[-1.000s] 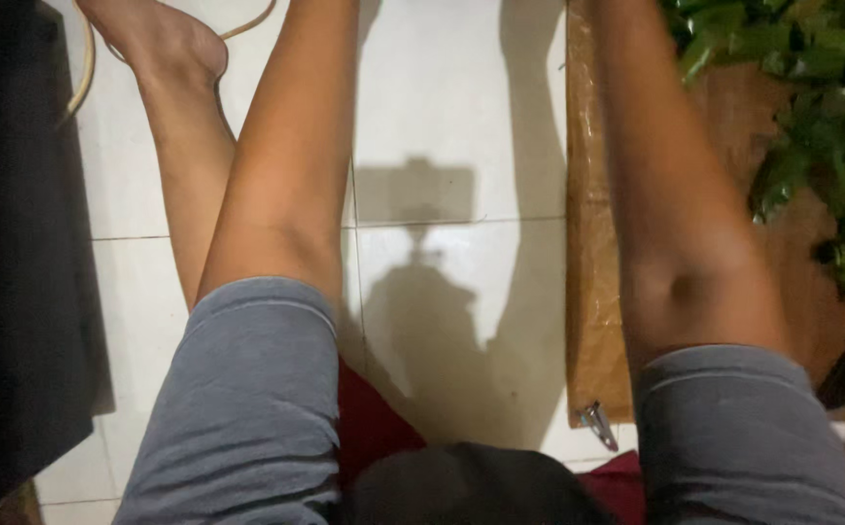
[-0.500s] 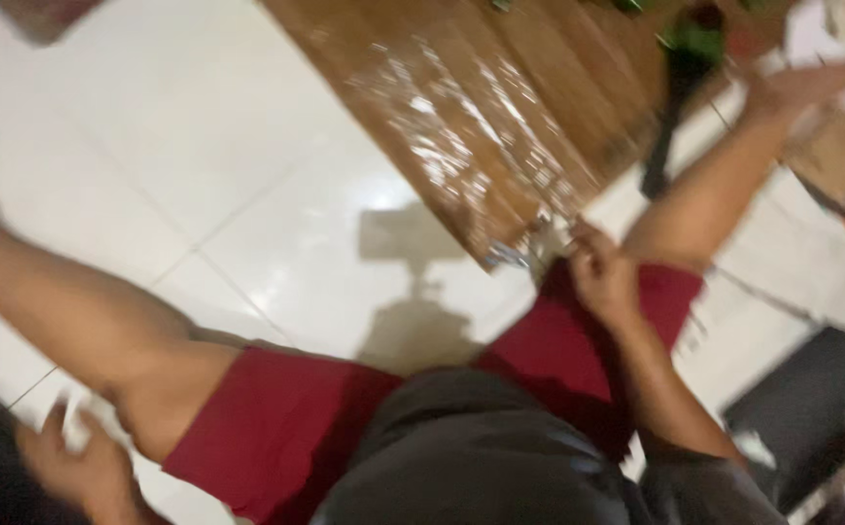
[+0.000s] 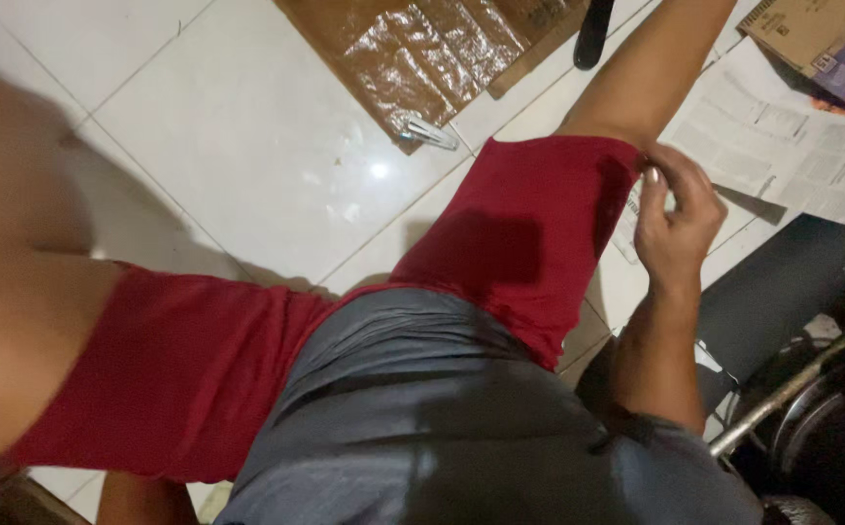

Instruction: The person sits on the floor and packs banana-leaf-wrapped food packages one at a time into a cardboard box lined with newspaper, arranging them in rows. They take each wrapped package from a pile on a plastic sheet beside them and place it into the box until it is filled.

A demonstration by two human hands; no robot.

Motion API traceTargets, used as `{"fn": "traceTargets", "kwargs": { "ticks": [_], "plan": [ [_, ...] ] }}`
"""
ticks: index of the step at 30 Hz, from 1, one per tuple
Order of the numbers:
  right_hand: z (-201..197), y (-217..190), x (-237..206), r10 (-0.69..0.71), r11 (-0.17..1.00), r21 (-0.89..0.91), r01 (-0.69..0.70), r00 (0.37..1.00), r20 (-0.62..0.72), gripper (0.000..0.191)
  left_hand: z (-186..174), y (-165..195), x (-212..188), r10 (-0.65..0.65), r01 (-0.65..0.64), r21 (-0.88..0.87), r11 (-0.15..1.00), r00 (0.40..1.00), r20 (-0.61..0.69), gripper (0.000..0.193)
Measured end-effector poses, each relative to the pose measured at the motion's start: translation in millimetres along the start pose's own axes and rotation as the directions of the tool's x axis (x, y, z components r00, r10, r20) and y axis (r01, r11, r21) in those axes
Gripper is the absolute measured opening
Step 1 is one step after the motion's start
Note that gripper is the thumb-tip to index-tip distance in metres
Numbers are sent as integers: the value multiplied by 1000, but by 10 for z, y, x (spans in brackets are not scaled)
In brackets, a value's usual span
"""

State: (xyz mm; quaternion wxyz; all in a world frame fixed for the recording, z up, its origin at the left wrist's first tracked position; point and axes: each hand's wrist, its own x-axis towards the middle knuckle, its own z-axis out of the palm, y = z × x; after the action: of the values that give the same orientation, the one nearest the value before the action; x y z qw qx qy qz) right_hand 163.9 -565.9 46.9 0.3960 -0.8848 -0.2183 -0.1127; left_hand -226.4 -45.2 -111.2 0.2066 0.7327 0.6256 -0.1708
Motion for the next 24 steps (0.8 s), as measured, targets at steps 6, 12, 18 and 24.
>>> {"fn": "traceTargets", "kwargs": {
  "ticks": [6, 12, 18, 24],
  "plan": [
    [713, -282, 636, -183, 983, 73, 167, 904, 388, 32, -93, -47, -176, -27, 21, 83, 996, 997, 73, 71],
    [2067, -80, 1082, 186, 904, -418, 94, 793, 580, 39, -117, -179, -84, -69, 33, 208, 977, 984, 167, 85],
    [1765, 124, 1088, 279, 930, -322, -177, 910, 306, 19, -189, -366, 287, -104, -29, 382, 924, 941, 323, 99],
    [2168, -288, 1052, 59, 900, -349, 262, 718, 693, 38, -127, -596, 308, -85, -66, 428, 902, 943, 323, 114]
  ]
}}
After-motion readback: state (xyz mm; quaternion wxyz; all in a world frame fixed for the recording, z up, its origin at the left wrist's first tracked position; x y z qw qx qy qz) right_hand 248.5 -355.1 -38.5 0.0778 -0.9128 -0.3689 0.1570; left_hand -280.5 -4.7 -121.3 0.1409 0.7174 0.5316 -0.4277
